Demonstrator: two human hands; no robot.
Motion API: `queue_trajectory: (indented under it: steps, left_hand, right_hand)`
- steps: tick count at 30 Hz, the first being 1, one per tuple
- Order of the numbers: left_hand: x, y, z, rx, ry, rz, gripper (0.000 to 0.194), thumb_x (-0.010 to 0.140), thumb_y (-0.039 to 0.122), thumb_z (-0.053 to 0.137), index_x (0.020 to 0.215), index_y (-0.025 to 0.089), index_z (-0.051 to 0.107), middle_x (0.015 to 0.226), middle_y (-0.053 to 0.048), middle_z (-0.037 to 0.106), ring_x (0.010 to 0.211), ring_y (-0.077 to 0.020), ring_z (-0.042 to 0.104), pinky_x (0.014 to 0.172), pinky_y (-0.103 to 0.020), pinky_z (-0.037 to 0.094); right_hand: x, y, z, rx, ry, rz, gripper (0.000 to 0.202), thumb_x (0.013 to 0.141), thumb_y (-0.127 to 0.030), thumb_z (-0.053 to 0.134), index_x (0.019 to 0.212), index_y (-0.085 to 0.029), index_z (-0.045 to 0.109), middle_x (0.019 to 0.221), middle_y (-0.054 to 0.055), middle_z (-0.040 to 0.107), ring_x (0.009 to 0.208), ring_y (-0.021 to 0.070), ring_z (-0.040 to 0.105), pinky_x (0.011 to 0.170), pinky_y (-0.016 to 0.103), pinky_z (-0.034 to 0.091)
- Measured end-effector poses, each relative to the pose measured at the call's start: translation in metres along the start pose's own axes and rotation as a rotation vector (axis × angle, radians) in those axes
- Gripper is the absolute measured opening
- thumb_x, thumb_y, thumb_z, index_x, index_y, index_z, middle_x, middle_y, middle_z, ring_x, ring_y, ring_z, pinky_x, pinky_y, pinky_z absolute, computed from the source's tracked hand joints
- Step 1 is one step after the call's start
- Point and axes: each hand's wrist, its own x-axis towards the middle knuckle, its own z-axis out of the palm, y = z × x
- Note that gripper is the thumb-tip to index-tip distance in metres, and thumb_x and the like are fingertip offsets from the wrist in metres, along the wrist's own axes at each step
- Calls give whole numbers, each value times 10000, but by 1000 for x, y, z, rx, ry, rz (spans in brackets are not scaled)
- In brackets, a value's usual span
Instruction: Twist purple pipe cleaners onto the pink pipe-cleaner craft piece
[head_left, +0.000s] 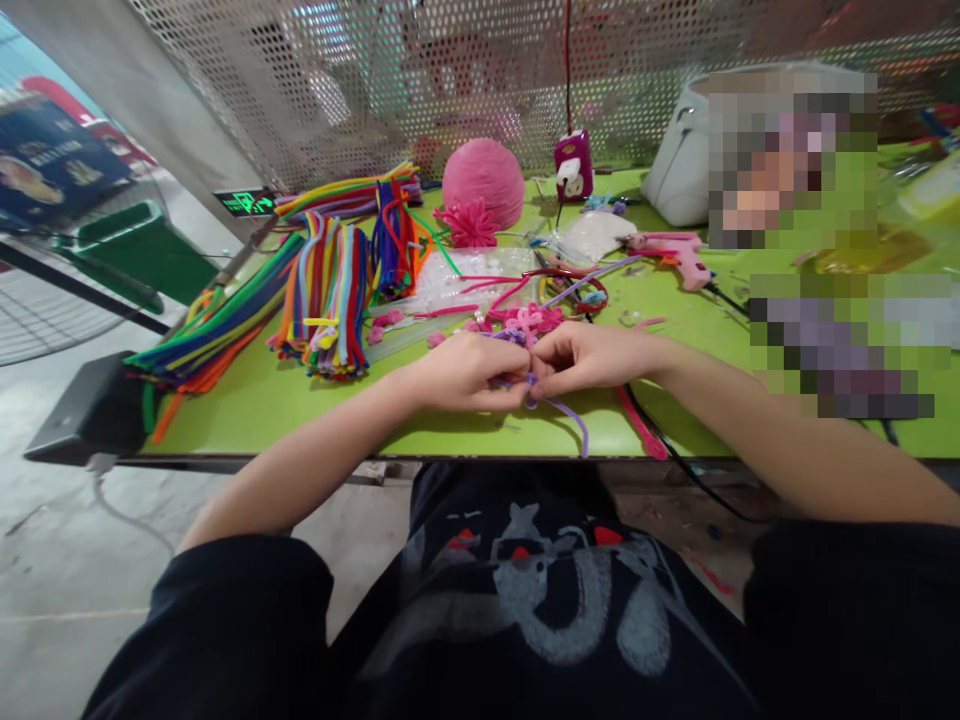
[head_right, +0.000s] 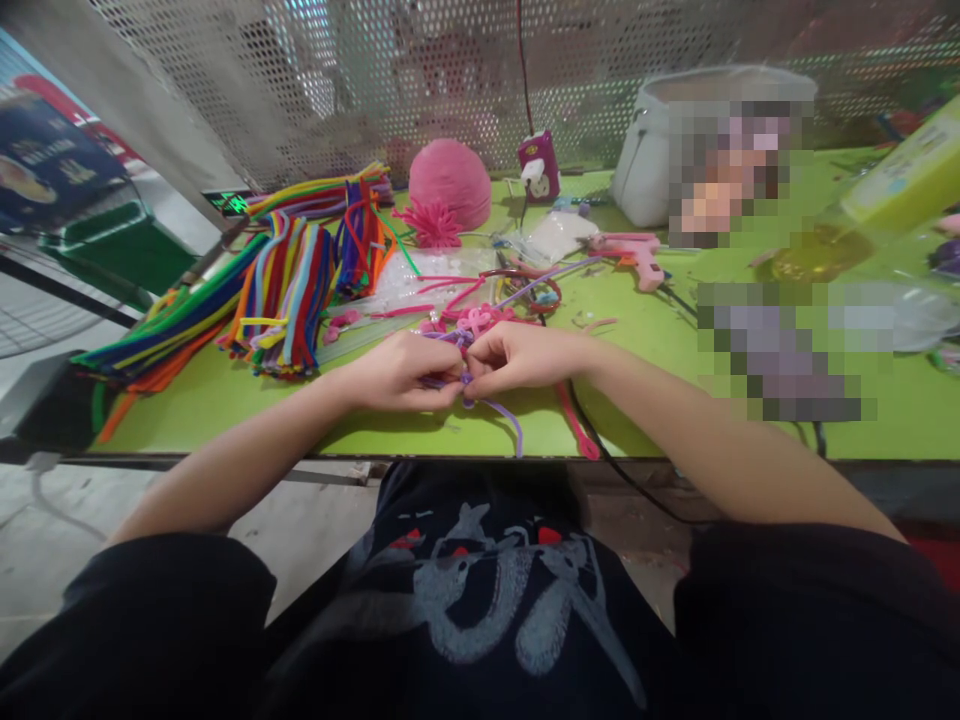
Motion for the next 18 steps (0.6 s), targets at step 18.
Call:
queue_trajectory:
  steps: [18]
  left_hand:
    - [-2,9,4,400,123,358,202,1125,253,531,1017,211,697,970,-42,787,742,-130,651,631,-299,410]
  right_hand:
    - [-1,-3,-2,-36,-201,32,410,831,-511,873,829,-140,697,700,-43,587,658,90,497,607,226,373]
